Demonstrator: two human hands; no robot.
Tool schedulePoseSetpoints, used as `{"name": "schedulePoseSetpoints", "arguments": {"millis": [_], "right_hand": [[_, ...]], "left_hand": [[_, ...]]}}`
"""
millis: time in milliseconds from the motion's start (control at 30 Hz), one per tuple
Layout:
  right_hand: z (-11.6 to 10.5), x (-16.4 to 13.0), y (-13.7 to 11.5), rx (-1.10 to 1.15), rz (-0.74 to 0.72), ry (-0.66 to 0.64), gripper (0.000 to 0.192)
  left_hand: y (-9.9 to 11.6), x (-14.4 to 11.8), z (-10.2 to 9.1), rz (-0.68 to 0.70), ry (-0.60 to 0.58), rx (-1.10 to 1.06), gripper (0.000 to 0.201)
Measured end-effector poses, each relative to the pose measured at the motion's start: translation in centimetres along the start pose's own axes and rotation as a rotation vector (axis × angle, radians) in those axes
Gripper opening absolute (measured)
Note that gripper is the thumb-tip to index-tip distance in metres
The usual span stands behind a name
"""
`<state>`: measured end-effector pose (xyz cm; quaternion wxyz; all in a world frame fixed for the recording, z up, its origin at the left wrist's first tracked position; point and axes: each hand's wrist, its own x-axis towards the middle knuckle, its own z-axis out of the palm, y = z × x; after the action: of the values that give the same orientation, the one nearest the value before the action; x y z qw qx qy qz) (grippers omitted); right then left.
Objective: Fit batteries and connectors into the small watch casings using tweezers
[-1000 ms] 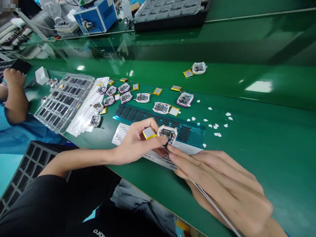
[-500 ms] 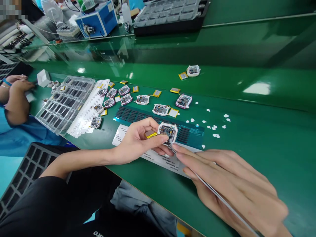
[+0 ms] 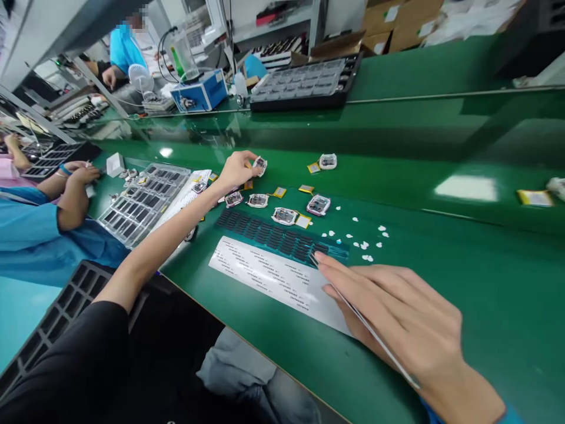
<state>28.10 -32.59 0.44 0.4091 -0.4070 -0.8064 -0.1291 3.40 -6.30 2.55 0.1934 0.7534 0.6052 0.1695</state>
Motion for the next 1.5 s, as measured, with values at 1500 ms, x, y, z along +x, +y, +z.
{"name": "schedulePoseSetpoints", "arguments": {"millis": [1500], "right_hand": [[0.9,-0.6,-1.0,-0.205,-0.032,-0.048,0.081]], "left_hand": [[5.0,-18.8,3.7,0.185,-0.634,-1.258,0.035]]}}
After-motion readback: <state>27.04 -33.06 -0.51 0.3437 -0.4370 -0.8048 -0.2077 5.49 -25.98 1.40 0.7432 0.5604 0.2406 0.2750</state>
